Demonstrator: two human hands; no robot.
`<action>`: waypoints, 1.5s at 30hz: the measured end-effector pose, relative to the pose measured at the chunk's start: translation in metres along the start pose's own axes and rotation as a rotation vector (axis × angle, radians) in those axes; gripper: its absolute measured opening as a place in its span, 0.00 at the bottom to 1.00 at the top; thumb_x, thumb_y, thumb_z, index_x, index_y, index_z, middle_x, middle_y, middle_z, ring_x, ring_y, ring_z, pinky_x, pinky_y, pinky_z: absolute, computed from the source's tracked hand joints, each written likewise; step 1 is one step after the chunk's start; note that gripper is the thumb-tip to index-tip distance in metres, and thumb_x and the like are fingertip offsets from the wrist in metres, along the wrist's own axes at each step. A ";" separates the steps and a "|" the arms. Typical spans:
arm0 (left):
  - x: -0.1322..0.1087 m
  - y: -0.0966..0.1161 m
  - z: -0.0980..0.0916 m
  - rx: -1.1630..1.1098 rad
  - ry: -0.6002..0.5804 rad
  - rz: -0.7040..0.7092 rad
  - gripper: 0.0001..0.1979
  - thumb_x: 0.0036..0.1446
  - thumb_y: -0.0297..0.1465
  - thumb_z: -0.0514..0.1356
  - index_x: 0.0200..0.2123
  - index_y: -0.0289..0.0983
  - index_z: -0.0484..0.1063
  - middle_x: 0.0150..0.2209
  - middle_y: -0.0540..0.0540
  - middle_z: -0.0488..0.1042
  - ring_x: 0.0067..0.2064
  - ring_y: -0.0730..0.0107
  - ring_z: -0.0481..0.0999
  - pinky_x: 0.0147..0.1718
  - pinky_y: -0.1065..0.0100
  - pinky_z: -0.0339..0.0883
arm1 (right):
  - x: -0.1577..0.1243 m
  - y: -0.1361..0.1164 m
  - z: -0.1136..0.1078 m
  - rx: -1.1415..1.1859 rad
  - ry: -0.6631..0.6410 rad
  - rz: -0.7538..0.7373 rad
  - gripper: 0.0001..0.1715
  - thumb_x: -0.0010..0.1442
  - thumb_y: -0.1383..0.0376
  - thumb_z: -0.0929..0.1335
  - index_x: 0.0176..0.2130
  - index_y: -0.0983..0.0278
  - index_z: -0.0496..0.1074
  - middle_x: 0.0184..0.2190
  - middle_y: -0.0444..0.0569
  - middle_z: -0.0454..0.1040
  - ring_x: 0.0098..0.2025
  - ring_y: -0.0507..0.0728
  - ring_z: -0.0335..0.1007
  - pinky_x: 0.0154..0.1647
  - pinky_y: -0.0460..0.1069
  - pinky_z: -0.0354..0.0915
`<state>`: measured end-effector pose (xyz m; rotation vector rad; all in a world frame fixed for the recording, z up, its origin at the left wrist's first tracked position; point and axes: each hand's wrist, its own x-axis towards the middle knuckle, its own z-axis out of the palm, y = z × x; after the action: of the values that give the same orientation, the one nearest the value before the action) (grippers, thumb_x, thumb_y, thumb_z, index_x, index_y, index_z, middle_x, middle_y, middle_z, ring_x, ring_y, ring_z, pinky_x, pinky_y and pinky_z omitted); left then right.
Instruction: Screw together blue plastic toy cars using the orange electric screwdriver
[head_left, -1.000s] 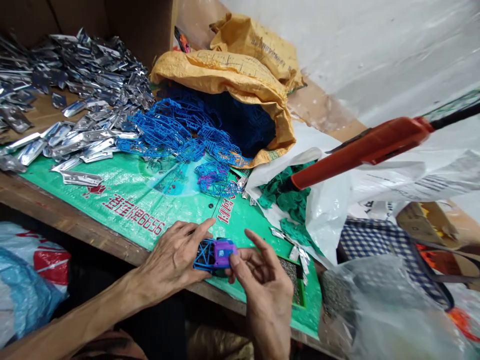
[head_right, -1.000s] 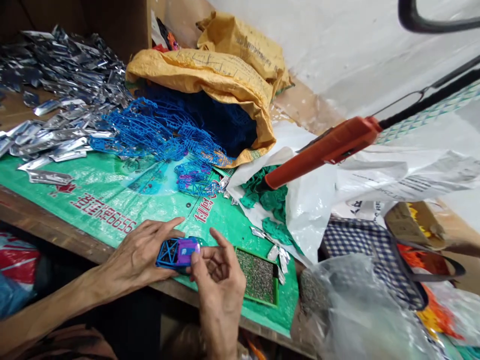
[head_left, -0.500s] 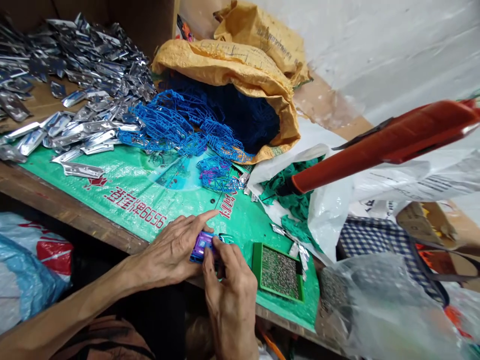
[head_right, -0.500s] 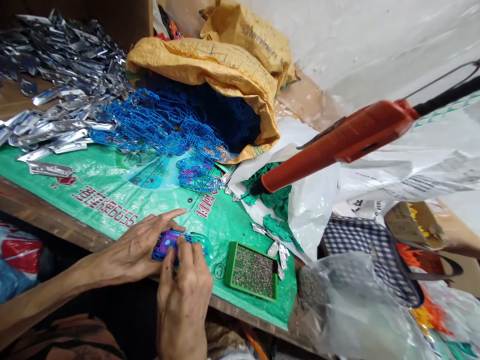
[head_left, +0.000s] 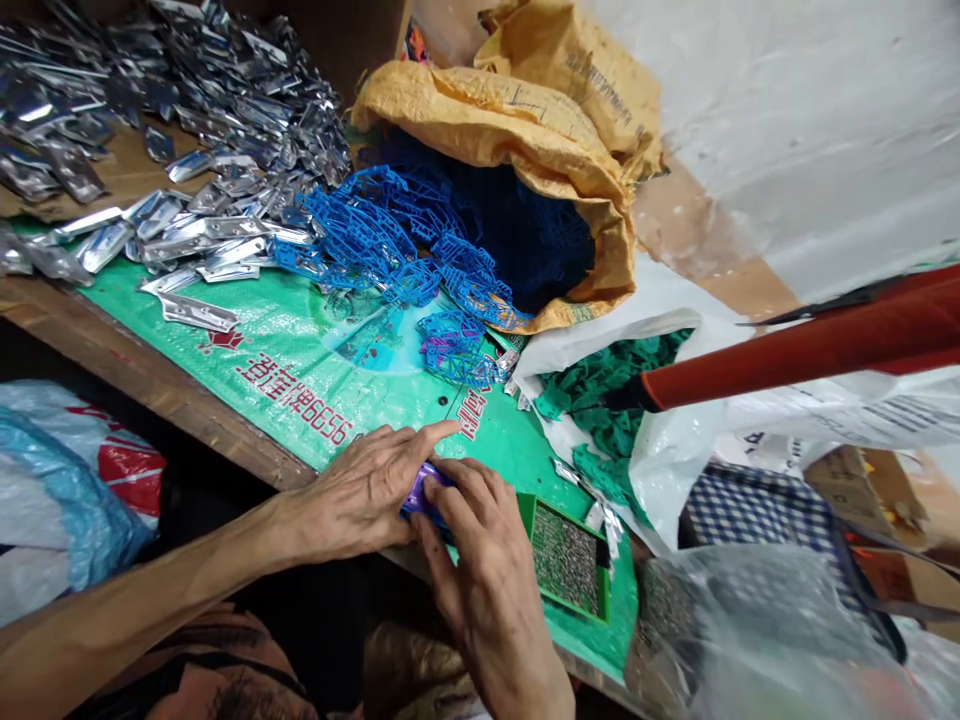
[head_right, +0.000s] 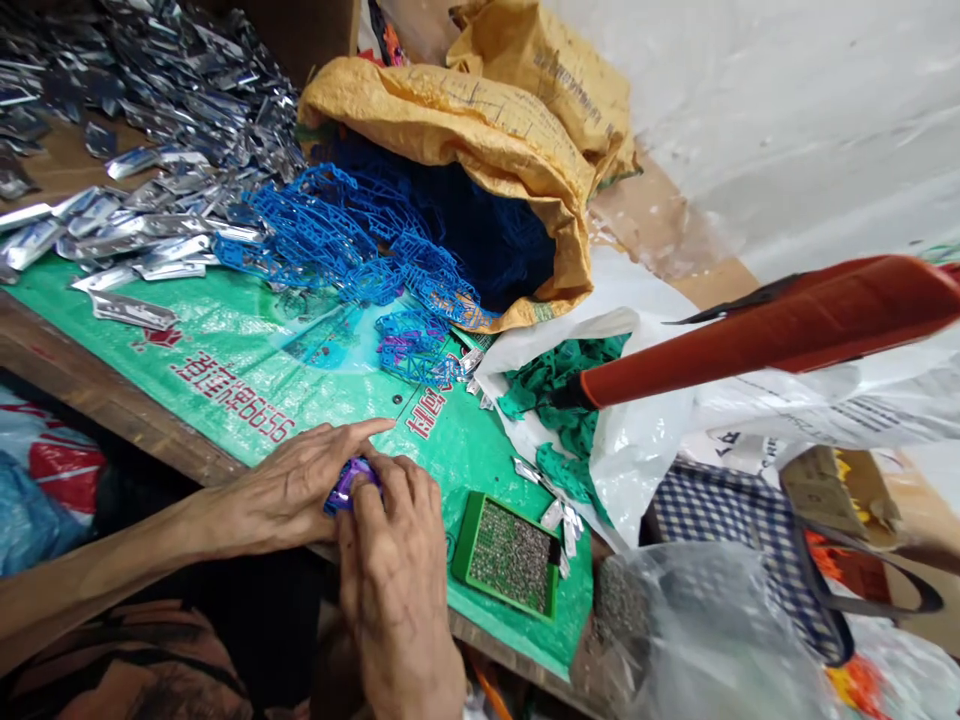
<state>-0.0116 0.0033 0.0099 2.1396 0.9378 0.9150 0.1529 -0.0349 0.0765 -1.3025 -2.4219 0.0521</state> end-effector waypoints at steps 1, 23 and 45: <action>0.000 0.001 0.000 0.006 0.000 -0.009 0.50 0.56 0.30 0.66 0.71 0.48 0.36 0.59 0.40 0.73 0.56 0.47 0.77 0.51 0.49 0.70 | -0.001 0.004 -0.002 0.046 -0.002 -0.014 0.13 0.68 0.70 0.67 0.52 0.65 0.72 0.53 0.57 0.77 0.55 0.62 0.70 0.56 0.59 0.71; -0.003 0.002 -0.004 0.012 -0.052 -0.042 0.54 0.57 0.32 0.68 0.73 0.47 0.33 0.59 0.40 0.73 0.57 0.49 0.76 0.53 0.50 0.68 | 0.007 0.021 -0.013 0.123 -0.092 -0.014 0.11 0.66 0.65 0.72 0.49 0.59 0.76 0.52 0.44 0.82 0.50 0.59 0.74 0.56 0.59 0.60; -0.011 -0.005 -0.020 0.082 0.105 0.208 0.11 0.66 0.25 0.58 0.51 0.41 0.68 0.55 0.40 0.74 0.64 0.53 0.67 0.62 0.50 0.65 | -0.001 0.023 0.005 0.183 -0.007 0.134 0.14 0.64 0.59 0.73 0.47 0.58 0.70 0.43 0.45 0.79 0.50 0.57 0.74 0.70 0.63 0.54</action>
<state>-0.0348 0.0024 0.0132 2.3094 0.8266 1.1175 0.1705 -0.0220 0.0664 -1.3793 -2.2711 0.3079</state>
